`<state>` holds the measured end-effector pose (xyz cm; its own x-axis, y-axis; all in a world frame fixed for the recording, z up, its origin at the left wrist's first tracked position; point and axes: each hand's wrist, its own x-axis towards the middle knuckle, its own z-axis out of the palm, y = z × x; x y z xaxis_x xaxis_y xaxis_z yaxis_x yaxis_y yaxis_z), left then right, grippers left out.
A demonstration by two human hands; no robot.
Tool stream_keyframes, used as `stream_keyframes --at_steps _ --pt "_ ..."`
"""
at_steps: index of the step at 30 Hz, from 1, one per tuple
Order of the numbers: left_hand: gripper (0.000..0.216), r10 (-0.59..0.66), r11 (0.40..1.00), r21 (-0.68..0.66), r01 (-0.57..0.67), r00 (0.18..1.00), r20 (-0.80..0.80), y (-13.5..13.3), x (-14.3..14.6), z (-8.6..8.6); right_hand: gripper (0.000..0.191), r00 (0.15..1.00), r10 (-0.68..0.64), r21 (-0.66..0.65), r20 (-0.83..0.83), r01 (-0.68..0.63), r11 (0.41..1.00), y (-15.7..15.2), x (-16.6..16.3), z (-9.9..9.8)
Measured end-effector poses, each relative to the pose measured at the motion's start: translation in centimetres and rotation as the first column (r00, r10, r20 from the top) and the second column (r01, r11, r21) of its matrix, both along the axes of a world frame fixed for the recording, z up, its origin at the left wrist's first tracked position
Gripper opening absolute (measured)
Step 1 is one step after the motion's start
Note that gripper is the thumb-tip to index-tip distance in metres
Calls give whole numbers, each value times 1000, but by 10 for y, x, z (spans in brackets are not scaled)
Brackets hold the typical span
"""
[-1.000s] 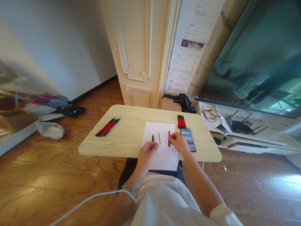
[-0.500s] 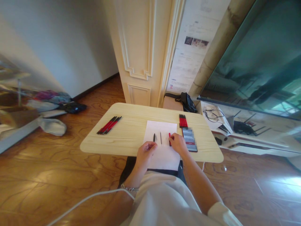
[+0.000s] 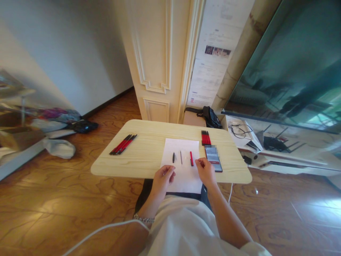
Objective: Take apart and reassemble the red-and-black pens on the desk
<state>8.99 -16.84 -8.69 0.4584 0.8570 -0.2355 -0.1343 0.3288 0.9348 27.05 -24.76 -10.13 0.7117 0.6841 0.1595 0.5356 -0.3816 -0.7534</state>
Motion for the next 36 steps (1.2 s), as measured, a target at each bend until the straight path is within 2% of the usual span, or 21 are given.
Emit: stream_keyframes --at_steps 6,10,13,17,21,26,28,31,33,36 --pt "30 -64 997 -39 63 998 -24 -12 1 -7 37 999 -43 14 -13 44 999 -17 -12 -19" --pt "30 -71 996 -63 69 997 -28 -9 2 -14 30 1000 14 -55 26 -13 998 -14 -5 -15" --pt "30 -92 994 -53 91 996 -20 -6 1 -19 24 993 55 -154 102 -39 987 2 8 -4" --pt "30 -127 991 -50 127 992 8 -4 0 -23 26 977 133 -303 168 -78 950 37 25 8" --pt "31 -122 991 -57 123 992 33 -2 0 -24 36 964 166 -429 210 -62 901 65 31 6" --pt "30 -123 991 -46 124 992 37 0 0 -22 32 972 164 -490 169 -61 870 76 34 4" --pt "29 -121 992 -30 123 992 41 1 1 -21 31 973 167 -460 157 -78 884 74 35 8" --pt "28 -118 993 27 117 993 27 1 4 -18 31 981 165 -303 104 -127 944 65 35 16" --pt "27 -106 989 102 105 994 2 2 7 -16 31 983 184 -175 -1 -182 968 55 30 21" --pt "27 -60 971 229 73 996 -64 0 10 -10 31 945 272 9 -182 -275 961 38 12 26"
